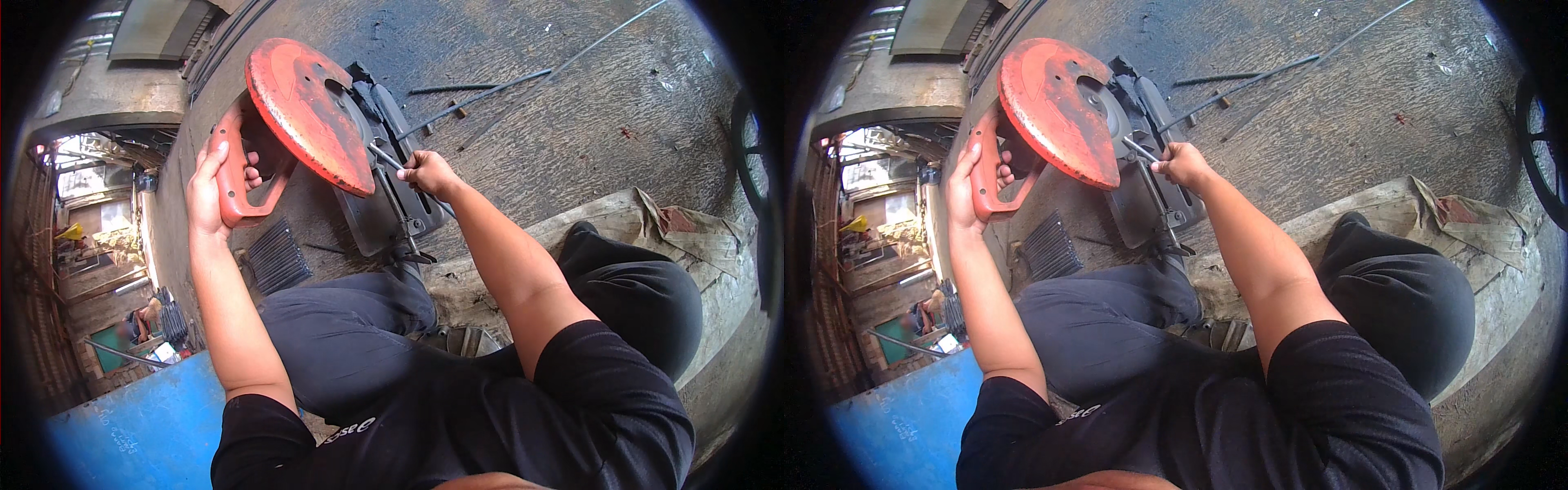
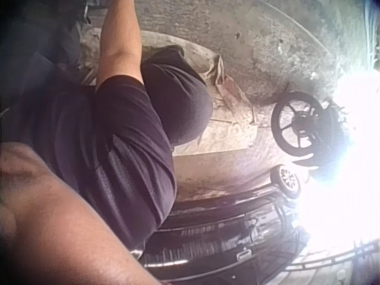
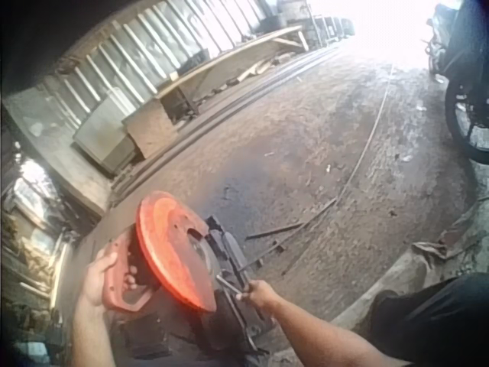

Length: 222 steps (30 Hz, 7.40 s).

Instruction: Cutting several small metal rods to length using a circular chop saw.

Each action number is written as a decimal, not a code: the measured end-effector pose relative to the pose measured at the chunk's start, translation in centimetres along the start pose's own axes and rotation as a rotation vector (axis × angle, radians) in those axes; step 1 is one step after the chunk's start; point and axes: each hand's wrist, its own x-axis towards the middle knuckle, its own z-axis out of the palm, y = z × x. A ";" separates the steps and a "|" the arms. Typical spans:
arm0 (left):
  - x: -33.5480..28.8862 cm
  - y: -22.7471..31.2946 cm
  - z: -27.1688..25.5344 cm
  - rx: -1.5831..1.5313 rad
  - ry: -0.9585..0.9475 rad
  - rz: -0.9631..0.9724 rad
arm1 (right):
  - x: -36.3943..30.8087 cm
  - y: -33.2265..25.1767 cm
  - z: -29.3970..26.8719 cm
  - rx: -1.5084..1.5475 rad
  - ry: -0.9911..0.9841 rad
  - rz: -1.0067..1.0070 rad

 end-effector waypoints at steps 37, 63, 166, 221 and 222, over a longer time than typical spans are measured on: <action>0.0 0.1 -0.2 -0.003 -0.017 -0.002 | -0.6 -0.1 -0.1 0.280 -0.404 0.136; 0.0 0.1 0.1 -0.006 -0.010 -0.009 | -0.4 -0.9 0.3 -0.030 -0.045 -0.003; -16.4 2.3 -0.4 -0.074 0.060 0.856 | -24.6 -22.4 13.7 -0.567 -0.630 -0.537; -12.4 -1.5 0.4 -0.851 -0.406 0.464 | -19.7 -26.0 12.1 0.591 -0.161 -0.340; -12.3 -1.4 1.0 -0.842 -0.385 0.522 | -19.7 -25.9 12.1 0.590 -0.169 -0.327</action>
